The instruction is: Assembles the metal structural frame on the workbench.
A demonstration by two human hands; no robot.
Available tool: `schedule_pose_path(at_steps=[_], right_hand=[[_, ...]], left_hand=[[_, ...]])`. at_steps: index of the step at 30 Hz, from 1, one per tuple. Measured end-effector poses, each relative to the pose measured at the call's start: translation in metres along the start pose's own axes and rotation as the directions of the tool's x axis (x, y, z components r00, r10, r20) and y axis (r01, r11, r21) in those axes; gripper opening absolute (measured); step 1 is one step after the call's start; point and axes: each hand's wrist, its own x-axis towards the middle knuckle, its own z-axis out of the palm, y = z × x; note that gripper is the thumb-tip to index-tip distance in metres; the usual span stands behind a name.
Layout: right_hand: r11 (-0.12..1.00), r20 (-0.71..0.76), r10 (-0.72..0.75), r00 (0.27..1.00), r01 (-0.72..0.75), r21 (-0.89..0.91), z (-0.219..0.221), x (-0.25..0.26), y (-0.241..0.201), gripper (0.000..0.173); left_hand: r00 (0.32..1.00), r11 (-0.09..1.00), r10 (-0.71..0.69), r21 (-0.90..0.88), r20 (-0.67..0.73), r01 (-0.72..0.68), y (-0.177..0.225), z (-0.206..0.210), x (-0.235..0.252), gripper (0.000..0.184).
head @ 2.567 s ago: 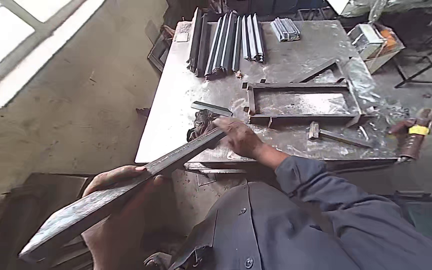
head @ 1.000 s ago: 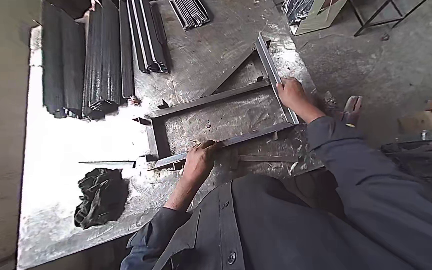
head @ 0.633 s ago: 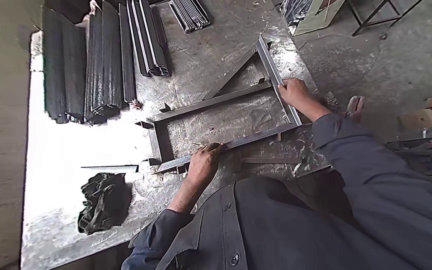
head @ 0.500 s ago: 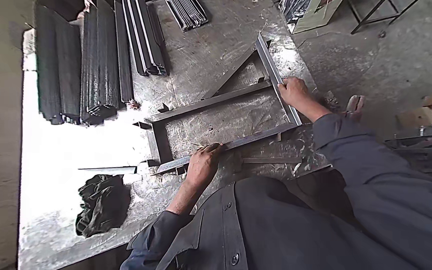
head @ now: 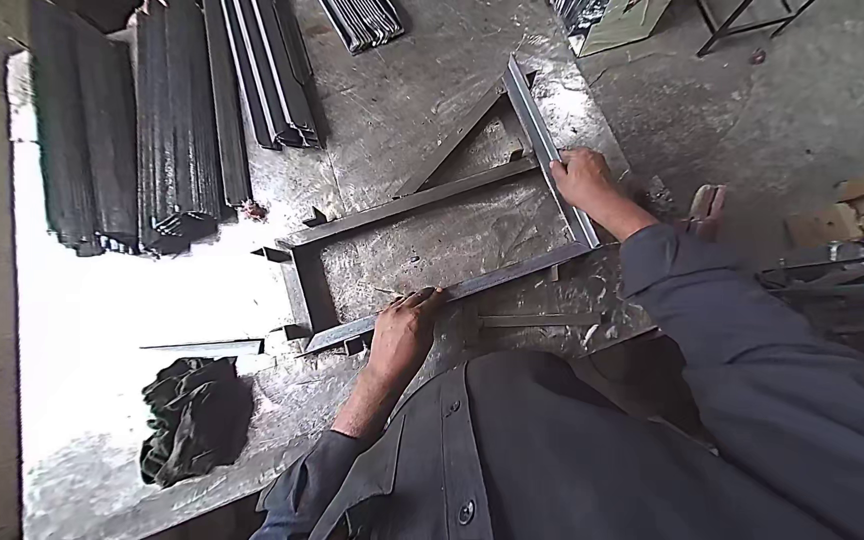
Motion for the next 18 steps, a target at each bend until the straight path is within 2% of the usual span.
schedule_pose_path(at_steps=[12, 14, 16, 18], right_hand=[[0.998, 0.035, -0.012, 0.999, 0.014, -0.066, -0.005, -0.001, -0.002, 0.039], [0.994, -0.006, -0.015, 1.0, 0.014, -0.105, -0.013, -0.003, -0.012, 0.046], [0.98, -0.101, -0.121, 0.988, 0.103, -0.17, -0.024, -0.004, -0.035, 0.051], [0.946, -0.15, -0.287, 0.946, 0.256, -0.196, -0.03, 0.003, -0.063, 0.045]], left_hand=[[0.998, 0.999, 0.015, 0.031, -0.062, -0.013, -0.003, 0.007, -0.003, 0.029], [0.997, 0.999, 0.011, 0.038, -0.073, -0.008, -0.003, 0.007, -0.003, 0.029], [0.997, 1.0, 0.004, 0.014, -0.079, -0.003, -0.002, 0.005, -0.001, 0.027], [0.999, 0.999, -0.014, -0.042, -0.048, 0.012, -0.002, 0.0, 0.0, 0.026]])
